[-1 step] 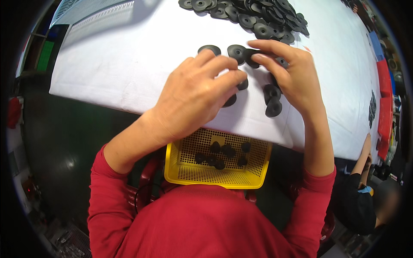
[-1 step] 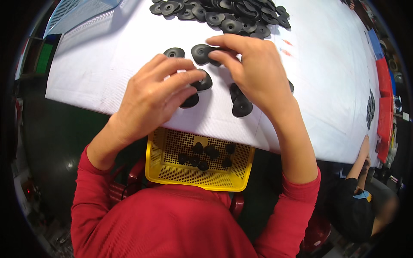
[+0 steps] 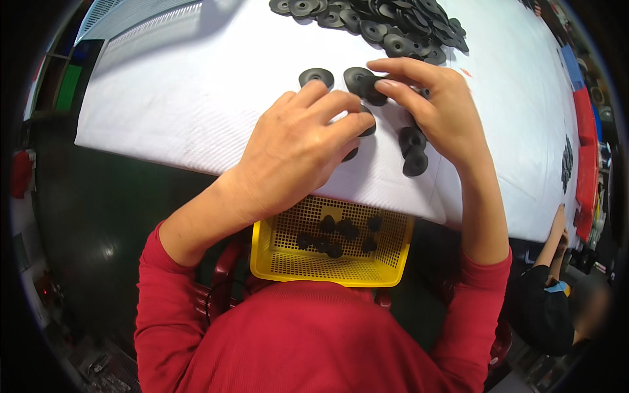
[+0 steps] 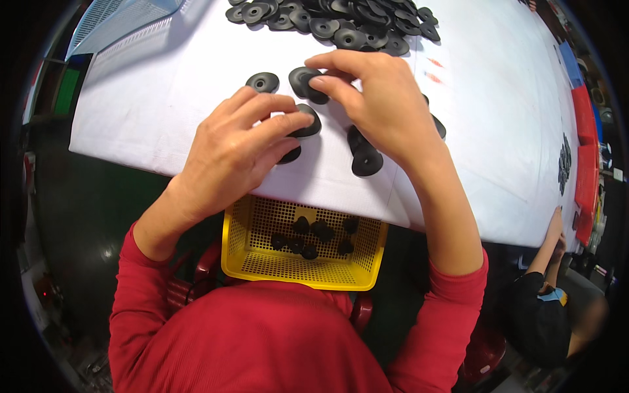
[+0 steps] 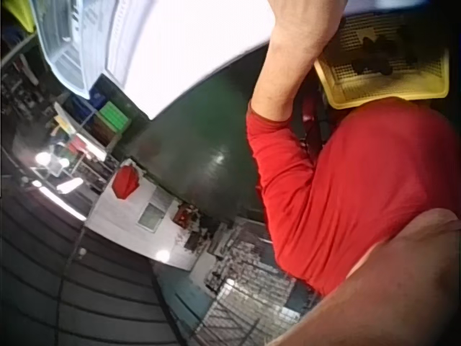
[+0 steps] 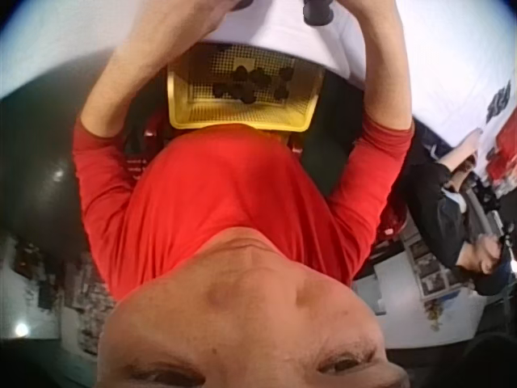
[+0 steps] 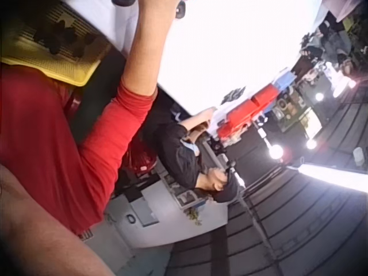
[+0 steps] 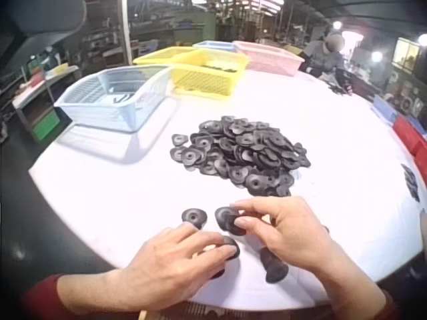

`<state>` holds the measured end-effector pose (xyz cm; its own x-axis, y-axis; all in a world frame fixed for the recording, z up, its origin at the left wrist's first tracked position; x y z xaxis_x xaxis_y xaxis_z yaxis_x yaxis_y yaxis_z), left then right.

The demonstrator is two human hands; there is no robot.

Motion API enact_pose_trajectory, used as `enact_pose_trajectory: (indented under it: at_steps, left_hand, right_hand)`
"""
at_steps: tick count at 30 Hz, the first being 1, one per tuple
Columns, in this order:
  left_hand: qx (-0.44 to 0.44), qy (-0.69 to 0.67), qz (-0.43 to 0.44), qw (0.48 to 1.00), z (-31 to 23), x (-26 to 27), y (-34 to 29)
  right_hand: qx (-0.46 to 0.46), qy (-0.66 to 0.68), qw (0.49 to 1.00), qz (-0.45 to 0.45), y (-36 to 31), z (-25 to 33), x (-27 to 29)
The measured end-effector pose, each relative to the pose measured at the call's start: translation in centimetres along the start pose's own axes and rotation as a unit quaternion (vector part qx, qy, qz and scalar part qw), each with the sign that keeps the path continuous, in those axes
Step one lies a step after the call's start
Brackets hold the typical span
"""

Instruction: The person sorts small black plastic fasteners and round black plastic pieces from baskets onto a white table, arranging them by type. They then gather the sorted items back into their respective baskets.

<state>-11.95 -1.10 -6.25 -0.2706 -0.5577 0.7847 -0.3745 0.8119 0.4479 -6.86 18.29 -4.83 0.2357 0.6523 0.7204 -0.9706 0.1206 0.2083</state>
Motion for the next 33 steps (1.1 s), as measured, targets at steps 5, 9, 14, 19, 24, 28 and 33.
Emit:
enact_pose_trajectory:
  at_steps: [5, 9, 14, 19, 24, 28, 33]
  left_hand:
    - [0.02, 0.026, 0.037, 0.999, -0.1, 0.7, -1.0]
    - [0.029, 0.022, 0.056, 0.998, 0.1, 1.1, -1.3]
    - [0.04, 0.023, 0.044, 0.998, -0.2, 0.8, -0.9]
    - [0.085, 0.008, 0.017, 0.996, -0.5, 0.5, -1.8]
    - [0.083, -0.005, -0.02, 0.996, -0.5, 0.4, -2.5]
    - [0.035, 0.036, -0.06, 0.997, 0.7, 0.1, -0.9]
    - [0.026, 0.092, -0.017, 0.995, 1.1, -1.5, 1.4]
  right_hand:
    - [0.042, -0.122, 0.99, -0.061, -1.9, 0.5, 1.3]
    - [-0.037, -0.19, 0.977, -0.091, -7.6, 1.9, 1.7]
    - [-0.067, -0.2, 0.969, -0.131, -11.7, 2.5, -0.8]
    - [-0.027, -0.172, 0.968, -0.183, -10.5, 2.8, -3.1]
    - [-0.053, -0.228, 0.954, -0.188, -10.3, 2.1, -3.5]
    - [-0.026, -0.176, 0.969, -0.172, -9.7, 2.7, -3.4]
    - [-0.058, -0.311, 0.928, -0.198, -8.3, 0.6, -2.3]
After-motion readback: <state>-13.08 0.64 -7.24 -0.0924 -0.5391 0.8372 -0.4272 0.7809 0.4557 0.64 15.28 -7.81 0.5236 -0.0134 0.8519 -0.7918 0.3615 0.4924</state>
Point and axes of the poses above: each hand's wrist, its own y-axis towards the middle knuckle, its own x-axis out of the back of the hand, z = x × y, the point moved 1 cm from there along y, towards the middle knuckle
